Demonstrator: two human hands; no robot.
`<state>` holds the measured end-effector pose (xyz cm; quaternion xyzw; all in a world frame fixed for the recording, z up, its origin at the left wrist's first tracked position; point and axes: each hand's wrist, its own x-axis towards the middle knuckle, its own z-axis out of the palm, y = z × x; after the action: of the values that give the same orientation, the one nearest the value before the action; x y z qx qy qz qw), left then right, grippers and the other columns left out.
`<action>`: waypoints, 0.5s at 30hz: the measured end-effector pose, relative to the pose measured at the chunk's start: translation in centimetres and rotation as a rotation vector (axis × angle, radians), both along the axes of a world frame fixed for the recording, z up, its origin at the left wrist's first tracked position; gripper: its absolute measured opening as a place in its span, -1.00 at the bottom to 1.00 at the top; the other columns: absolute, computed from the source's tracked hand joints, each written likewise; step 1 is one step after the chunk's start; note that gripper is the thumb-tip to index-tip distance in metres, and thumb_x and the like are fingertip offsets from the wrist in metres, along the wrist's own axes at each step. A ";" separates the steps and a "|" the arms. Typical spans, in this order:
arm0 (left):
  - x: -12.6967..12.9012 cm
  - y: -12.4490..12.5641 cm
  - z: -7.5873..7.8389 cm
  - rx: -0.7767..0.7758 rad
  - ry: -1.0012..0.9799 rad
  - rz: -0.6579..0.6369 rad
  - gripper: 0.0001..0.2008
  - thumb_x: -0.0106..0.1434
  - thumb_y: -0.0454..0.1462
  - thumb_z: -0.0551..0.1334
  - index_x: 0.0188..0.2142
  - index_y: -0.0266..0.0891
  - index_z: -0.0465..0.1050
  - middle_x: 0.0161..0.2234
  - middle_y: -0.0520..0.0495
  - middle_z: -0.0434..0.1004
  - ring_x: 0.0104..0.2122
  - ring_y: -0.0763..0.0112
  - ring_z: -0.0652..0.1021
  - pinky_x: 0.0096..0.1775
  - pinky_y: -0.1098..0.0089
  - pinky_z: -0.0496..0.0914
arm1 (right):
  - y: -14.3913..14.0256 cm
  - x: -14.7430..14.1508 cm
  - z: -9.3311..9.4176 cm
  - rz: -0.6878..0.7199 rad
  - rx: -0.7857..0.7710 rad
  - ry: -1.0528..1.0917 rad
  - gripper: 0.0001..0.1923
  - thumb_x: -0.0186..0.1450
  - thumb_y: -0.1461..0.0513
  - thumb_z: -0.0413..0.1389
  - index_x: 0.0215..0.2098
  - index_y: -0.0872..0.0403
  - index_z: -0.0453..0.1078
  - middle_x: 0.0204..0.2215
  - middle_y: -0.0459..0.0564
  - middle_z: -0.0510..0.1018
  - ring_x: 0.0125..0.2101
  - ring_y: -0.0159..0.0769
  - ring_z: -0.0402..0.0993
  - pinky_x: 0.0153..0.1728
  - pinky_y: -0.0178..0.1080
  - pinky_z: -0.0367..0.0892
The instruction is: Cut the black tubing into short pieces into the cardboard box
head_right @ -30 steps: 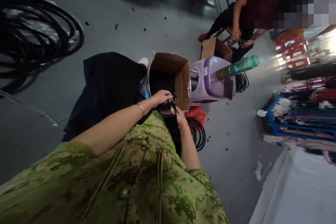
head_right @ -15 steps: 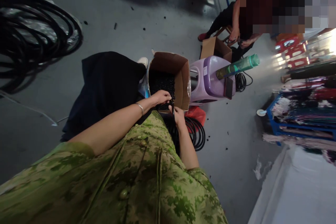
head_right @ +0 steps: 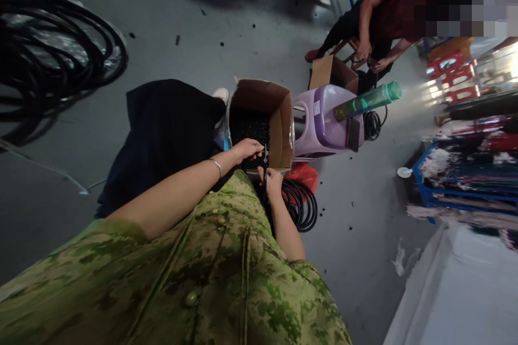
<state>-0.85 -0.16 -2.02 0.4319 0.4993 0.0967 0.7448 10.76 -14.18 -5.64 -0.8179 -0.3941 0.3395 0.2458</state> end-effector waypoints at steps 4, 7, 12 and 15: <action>0.1 -0.1 0.0 -0.104 -0.003 0.024 -0.81 0.33 -0.40 0.16 -0.44 -0.30 0.36 -0.64 0.09 0.35 -0.68 0.59 0.32 -0.53 0.51 0.22 | -0.3 -0.1 -0.4 -0.042 0.009 0.017 -0.39 0.19 -0.25 0.06 -0.62 0.09 0.34 -0.77 -0.12 0.33 -0.70 -0.40 0.25 -0.61 -0.36 0.13; 0.1 -0.2 -0.2 -0.098 0.016 0.040 -0.87 0.31 -0.41 0.17 -0.39 -0.30 0.39 -0.64 0.12 0.32 -0.69 0.60 0.29 -0.53 0.52 0.22 | -0.3 -0.1 -0.6 -0.044 0.002 0.050 -0.39 0.17 -0.27 0.07 -0.60 0.09 0.36 -0.75 -0.13 0.34 -0.71 -0.41 0.25 -0.62 -0.36 0.12; 0.0 -0.3 -0.6 0.055 0.081 0.044 -0.89 0.27 -0.44 0.17 -0.37 -0.30 0.42 -0.65 0.13 0.30 -0.70 0.62 0.24 -0.57 0.54 0.14 | 0.0 0.2 -0.7 -0.032 -0.025 0.075 -0.39 0.16 -0.27 0.08 -0.62 0.08 0.33 -0.75 -0.11 0.37 -0.70 -0.41 0.27 -0.63 -0.36 0.12; 0.0 -0.4 -0.7 0.134 0.097 -0.011 -0.89 0.26 -0.43 0.19 -0.39 -0.30 0.45 -0.66 0.14 0.30 -0.71 0.63 0.21 -0.59 0.54 0.10 | 0.2 0.6 -0.6 -0.037 -0.046 0.136 -0.39 0.16 -0.27 0.09 -0.58 0.09 0.36 -0.70 -0.09 0.42 -0.68 -0.39 0.33 -0.63 -0.37 0.16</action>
<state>-0.86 -0.52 -2.72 0.4877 0.5250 0.1045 0.6896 11.34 -13.99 -6.23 -0.8055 -0.3536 0.3988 0.2592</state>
